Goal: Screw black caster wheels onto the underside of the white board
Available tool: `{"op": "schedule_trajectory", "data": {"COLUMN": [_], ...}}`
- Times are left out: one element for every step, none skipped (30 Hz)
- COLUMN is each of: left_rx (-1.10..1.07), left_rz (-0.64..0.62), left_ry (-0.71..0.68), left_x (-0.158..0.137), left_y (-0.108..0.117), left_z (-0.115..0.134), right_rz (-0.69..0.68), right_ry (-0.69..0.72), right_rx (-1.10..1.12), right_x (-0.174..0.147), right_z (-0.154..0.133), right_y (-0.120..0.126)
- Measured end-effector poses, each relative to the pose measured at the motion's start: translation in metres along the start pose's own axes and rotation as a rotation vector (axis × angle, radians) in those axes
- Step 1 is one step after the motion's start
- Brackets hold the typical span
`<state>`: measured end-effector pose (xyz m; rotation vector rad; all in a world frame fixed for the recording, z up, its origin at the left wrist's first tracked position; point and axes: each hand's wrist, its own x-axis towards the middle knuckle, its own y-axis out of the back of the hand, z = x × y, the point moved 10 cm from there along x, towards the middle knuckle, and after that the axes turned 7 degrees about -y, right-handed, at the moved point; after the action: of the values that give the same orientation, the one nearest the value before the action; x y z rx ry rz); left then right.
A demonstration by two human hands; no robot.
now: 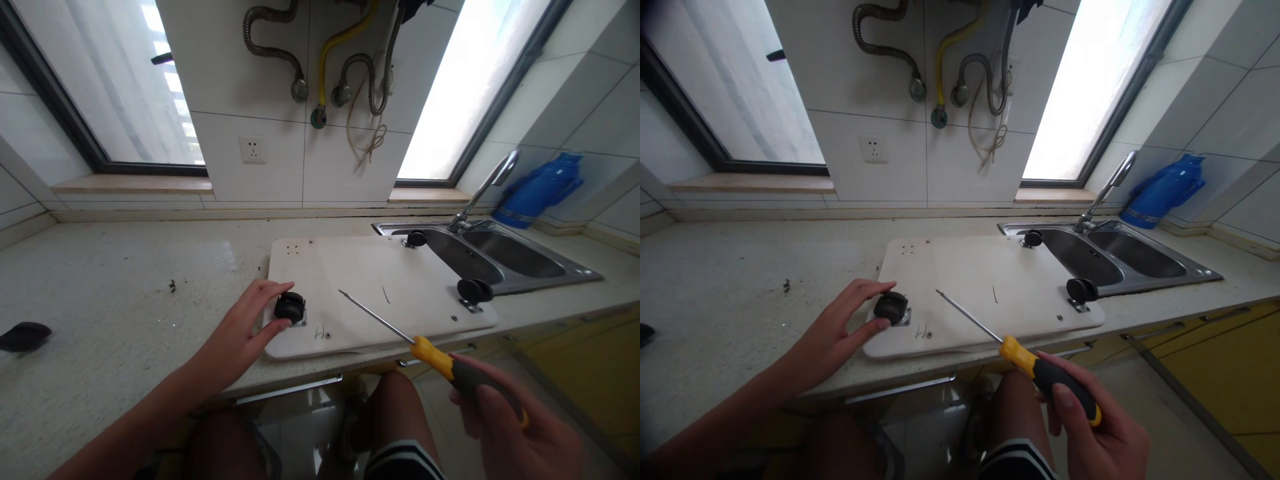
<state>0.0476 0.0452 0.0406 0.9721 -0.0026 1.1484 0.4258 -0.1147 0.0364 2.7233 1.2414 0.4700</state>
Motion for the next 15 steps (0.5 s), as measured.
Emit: {"op": "schedule_trajectory", "data": {"left_rx": [0.003,0.007,0.013,0.019,0.027,0.035,0.045,0.055,0.066,0.079,0.093,0.109,0.127,0.146,0.165], "left_rz": [0.003,0.011,0.025,0.045,0.064,0.079,0.089,0.092,0.092,0.086,0.080,0.073,0.067,0.061,0.061], "left_ry": [-0.002,-0.011,-0.027,-0.046,-0.059,-0.061,-0.055,-0.043,-0.029,-0.014,-0.001,0.010,0.020,0.024,0.020], "left_x": [0.000,0.000,0.000,0.000,0.000,-0.001,-0.002,-0.003,-0.005,-0.008,-0.010,-0.013,-0.015,-0.016,-0.016], "left_y": [0.001,0.002,0.003,0.004,0.005,0.005,0.004,0.002,0.001,-0.001,-0.003,-0.004,-0.005,-0.007,-0.007], "left_z": [0.001,0.002,0.004,0.006,0.007,0.007,0.005,0.003,-0.001,-0.004,-0.007,-0.010,-0.013,-0.014,-0.013], "right_rz": [0.013,0.016,0.005,-0.022,-0.063,-0.111,-0.152,-0.183,-0.204,-0.219,-0.237,-0.260,-0.281,-0.301,-0.314], "right_ry": [0.028,0.062,0.113,0.191,0.282,0.383,0.478,0.559,0.619,0.656,0.679,0.700,0.710,0.721,0.729], "right_rx": [-0.039,-0.078,-0.116,-0.155,-0.194,-0.229,-0.261,-0.288,-0.307,-0.317,-0.319,-0.314,-0.311,-0.304,-0.294], "right_x": [0.007,0.015,0.022,0.029,0.034,0.039,0.042,0.045,0.048,0.052,0.055,0.057,0.060,0.062,0.064], "right_z": [-0.012,-0.023,-0.035,-0.047,-0.060,-0.071,-0.082,-0.091,-0.098,-0.104,-0.109,-0.113,-0.117,-0.119,-0.121], "right_y": [-0.002,-0.005,-0.009,-0.015,-0.023,-0.032,-0.040,-0.048,-0.054,-0.060,-0.067,-0.074,-0.080,-0.086,-0.091]}}
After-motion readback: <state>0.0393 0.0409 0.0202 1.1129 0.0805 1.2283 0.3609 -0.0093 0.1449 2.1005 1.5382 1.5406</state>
